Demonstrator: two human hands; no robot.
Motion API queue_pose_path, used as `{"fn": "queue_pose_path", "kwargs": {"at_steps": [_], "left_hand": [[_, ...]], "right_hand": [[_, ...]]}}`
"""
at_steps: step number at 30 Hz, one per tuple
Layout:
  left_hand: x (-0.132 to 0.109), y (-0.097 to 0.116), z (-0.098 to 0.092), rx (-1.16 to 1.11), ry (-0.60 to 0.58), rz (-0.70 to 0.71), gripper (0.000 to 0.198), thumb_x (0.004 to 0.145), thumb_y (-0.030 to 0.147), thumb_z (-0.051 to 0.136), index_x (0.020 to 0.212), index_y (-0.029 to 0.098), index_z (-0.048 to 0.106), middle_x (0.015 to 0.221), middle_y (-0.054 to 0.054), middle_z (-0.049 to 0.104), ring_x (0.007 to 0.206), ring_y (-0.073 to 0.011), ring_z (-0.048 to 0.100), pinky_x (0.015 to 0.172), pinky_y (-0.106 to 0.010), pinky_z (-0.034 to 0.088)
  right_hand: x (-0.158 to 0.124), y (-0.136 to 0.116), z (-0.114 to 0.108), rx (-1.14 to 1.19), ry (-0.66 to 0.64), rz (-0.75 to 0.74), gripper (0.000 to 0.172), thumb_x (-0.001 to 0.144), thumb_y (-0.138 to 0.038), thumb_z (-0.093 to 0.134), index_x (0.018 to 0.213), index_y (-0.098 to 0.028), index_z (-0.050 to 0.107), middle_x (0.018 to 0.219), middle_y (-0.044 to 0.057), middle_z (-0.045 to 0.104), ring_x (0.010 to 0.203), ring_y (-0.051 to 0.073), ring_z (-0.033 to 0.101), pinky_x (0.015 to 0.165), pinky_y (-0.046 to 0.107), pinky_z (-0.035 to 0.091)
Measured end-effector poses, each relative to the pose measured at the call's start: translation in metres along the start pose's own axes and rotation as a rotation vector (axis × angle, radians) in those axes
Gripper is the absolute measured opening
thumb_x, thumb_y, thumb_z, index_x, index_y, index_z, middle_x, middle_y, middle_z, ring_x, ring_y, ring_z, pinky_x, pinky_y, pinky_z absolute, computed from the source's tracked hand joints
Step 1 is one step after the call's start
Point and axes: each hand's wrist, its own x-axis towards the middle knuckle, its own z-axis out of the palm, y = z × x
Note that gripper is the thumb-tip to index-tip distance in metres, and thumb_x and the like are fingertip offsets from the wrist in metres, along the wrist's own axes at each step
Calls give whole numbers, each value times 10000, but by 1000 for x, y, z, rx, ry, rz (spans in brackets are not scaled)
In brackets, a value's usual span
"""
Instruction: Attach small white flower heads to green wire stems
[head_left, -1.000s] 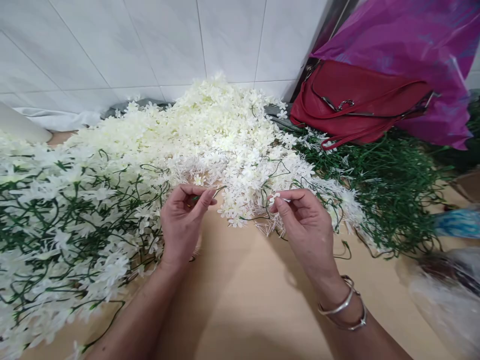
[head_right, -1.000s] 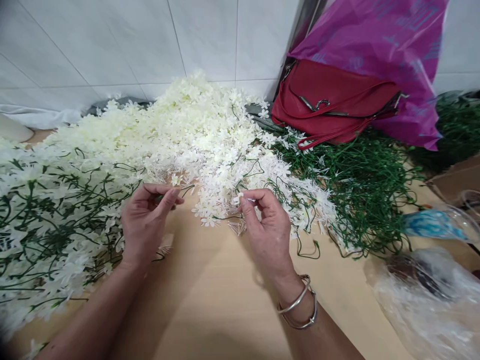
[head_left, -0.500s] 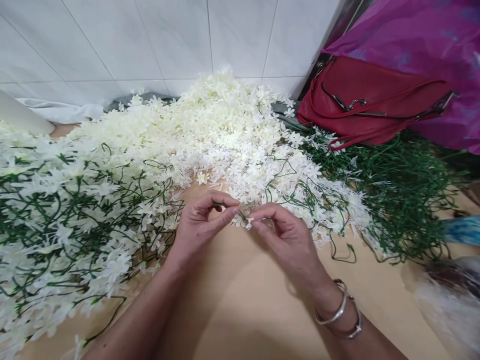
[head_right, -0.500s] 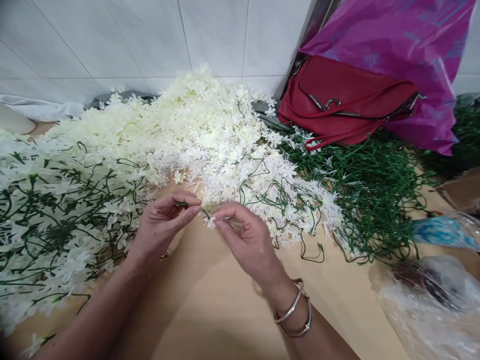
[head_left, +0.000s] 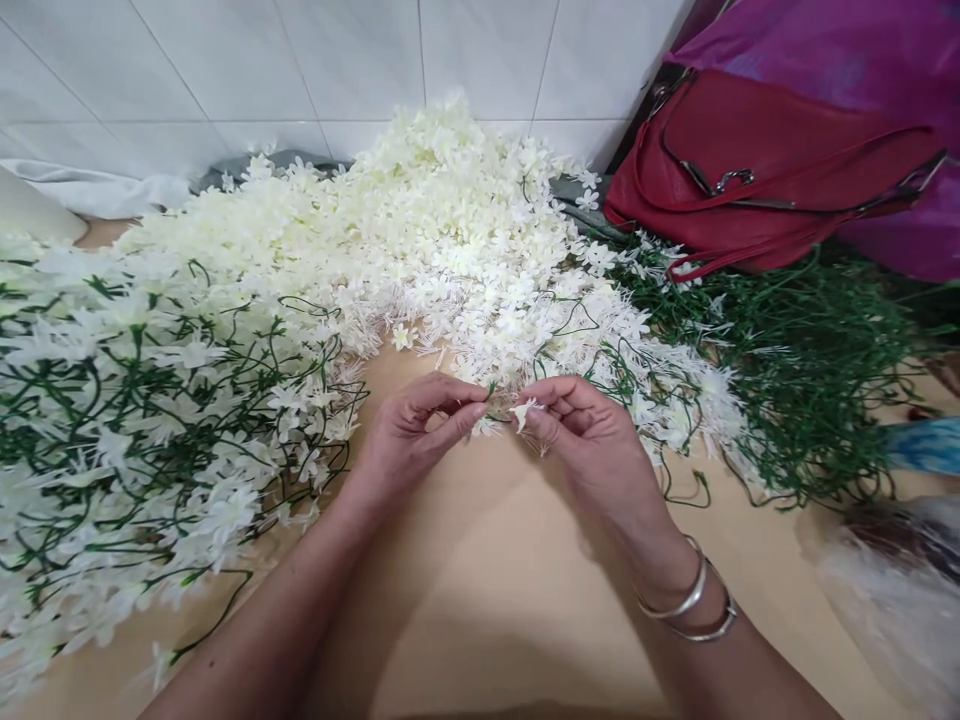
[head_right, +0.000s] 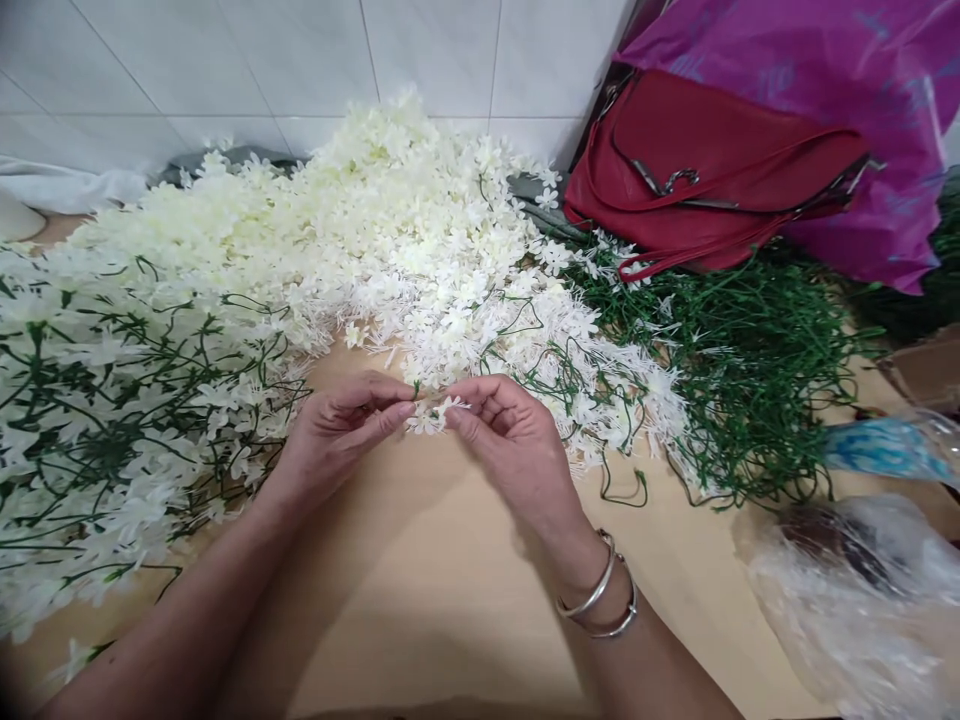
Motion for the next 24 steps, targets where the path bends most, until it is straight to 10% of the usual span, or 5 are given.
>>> {"fn": "queue_pose_path", "kwargs": {"at_steps": [12,24], "left_hand": [[-3,17,4,387,-89,227,283,898,82,661,1073,231,826,801,-1,678,598,-89,542,563,-207,436],[-3,19,3,372,-37,93,103,934,203,686,898,204,782,665,15,641,566,-112,548,548,-235,420]], "right_hand": [[-1,1,-3,59,-37,94,265,827,-460,878,888,-236,750,785,-11,728,732,143,630,734,270,503],[-3,0,-4,-41,-51,75,243,862,-451,837,883,-233,731,788,-7,690,727,147,590,672,271,467]]}}
